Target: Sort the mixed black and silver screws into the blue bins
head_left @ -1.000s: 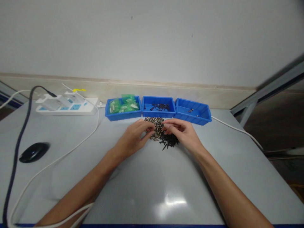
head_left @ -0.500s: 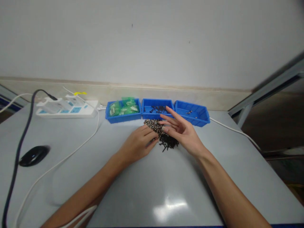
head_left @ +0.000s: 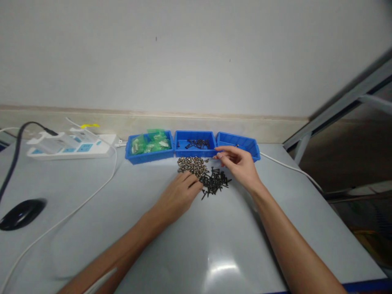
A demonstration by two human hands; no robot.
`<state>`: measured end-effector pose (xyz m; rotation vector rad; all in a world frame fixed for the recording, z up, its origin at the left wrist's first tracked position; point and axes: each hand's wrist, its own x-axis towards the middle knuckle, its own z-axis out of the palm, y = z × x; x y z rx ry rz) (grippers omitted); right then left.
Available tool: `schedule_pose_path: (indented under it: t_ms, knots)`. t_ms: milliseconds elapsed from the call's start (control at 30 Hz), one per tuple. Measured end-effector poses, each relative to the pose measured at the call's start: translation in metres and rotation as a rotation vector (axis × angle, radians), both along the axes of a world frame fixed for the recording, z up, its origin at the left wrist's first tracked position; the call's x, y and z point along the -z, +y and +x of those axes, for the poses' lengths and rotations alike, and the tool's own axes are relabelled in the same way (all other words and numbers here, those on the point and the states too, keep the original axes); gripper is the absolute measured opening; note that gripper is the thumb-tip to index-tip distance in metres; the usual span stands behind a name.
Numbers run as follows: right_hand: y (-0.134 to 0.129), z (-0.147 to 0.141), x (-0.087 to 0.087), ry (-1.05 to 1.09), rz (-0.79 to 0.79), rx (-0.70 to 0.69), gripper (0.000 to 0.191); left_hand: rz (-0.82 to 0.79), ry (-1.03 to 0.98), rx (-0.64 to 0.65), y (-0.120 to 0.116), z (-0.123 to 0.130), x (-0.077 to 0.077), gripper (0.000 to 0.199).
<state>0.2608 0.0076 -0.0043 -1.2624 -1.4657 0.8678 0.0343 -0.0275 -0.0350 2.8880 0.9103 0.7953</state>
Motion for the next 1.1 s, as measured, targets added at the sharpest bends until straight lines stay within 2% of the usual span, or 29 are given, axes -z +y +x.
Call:
schedule_pose_path:
  t_ms: [333,433,533,633,733,800,933,1100]
  knots:
    - [-0.012,-0.001,0.009,0.084,0.005,0.037,0.023,-0.018,0.005,0.008,0.000,0.000,-0.003,0.015]
    - [-0.011,0.001,0.009,0.019,0.001,0.023,0.025,-0.042,-0.043,-0.018,0.000,0.000,-0.004,0.013]
    - [-0.013,0.010,0.005,-0.174,-0.016,0.015,0.024,-0.099,-0.134,-0.046,0.001,-0.002,-0.008,0.010]
    - [-0.018,0.026,-0.002,-0.398,-0.166,-0.112,0.017,-0.159,-0.261,-0.083,0.003,-0.005,-0.012,0.011]
    - [-0.024,0.037,-0.007,-0.310,-0.448,-0.311,0.020,-0.185,-0.381,-0.117,0.006,-0.009,-0.013,0.015]
    - [-0.026,0.038,-0.007,-0.275,-0.502,-0.354,0.020,-0.188,-0.413,-0.117,0.008,-0.012,-0.015,0.017]
    - [-0.025,0.024,-0.003,-0.302,-0.429,-0.361,0.014,-0.161,-0.277,-0.062,0.008,-0.016,-0.015,0.018]
    - [-0.022,0.004,0.006,-0.260,-0.326,-0.286,0.015,-0.170,-0.156,-0.061,0.008,-0.017,-0.010,0.021]
